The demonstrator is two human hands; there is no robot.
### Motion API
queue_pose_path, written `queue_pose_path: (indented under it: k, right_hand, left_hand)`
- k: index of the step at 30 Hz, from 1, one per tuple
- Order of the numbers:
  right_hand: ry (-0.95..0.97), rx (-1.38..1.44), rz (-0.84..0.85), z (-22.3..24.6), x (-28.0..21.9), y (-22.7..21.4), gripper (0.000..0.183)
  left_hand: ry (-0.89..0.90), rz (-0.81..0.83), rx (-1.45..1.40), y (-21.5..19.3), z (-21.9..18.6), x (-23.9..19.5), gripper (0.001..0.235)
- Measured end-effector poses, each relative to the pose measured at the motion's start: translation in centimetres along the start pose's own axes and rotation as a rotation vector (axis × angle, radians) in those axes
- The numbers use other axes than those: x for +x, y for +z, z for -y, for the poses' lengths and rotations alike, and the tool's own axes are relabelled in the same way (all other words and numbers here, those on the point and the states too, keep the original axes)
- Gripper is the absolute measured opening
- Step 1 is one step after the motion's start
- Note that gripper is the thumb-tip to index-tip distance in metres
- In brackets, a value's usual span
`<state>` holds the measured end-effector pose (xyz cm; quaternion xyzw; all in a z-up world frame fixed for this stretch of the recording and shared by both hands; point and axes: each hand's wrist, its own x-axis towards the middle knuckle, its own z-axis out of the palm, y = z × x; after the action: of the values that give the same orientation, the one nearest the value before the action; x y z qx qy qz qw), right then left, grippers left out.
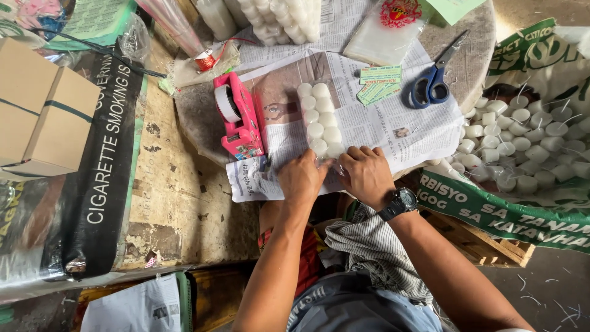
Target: Manually arranging small white candles into rows and placing them into plastic bags for packaging.
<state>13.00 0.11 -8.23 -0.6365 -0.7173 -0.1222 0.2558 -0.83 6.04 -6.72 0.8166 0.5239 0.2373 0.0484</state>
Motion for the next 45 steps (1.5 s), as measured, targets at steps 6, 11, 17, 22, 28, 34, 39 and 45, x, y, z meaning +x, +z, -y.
queue_pose_path:
  k: [6, 11, 17, 22, 28, 34, 39, 45]
  right_hand:
    - [-0.014, -0.012, -0.03, -0.1, -0.3, 1.6, 0.016]
    - [-0.013, -0.012, -0.042, 0.3, -0.3, 1.8, 0.014]
    - [-0.013, -0.016, -0.028, 0.4, -0.4, 2.7, 0.012]
    - [-0.025, -0.016, 0.001, 0.5, -0.5, 2.8, 0.012]
    - [-0.036, -0.024, 0.015, -0.1, -0.7, 3.9, 0.016]
    - [-0.048, 0.02, 0.008, 0.6, -0.6, 1.1, 0.014]
    - [-0.025, 0.169, 0.083, -1.0, -1.6, -2.9, 0.026]
    - [-0.18, 0.145, -0.146, -0.6, -2.4, -3.2, 0.056]
  left_hand:
    - [0.018, -0.172, 0.068, 1.8, 0.1, -0.4, 0.03]
    - [-0.003, -0.18, 0.069, 1.6, -0.3, -0.3, 0.027]
    - [0.003, -0.186, 0.074, 1.8, -0.2, -0.3, 0.027]
    - [0.017, -0.187, 0.038, 2.0, 0.0, -0.4, 0.028]
    - [0.035, -0.217, 0.028, 2.0, 0.0, -0.1, 0.028]
    - [0.048, -0.183, 0.036, 0.9, 0.3, -0.2, 0.032]
    - [-0.075, 0.121, -0.078, -1.9, -0.4, -1.0, 0.028]
    - [0.002, -0.074, -0.178, -2.2, 0.4, -3.6, 0.016]
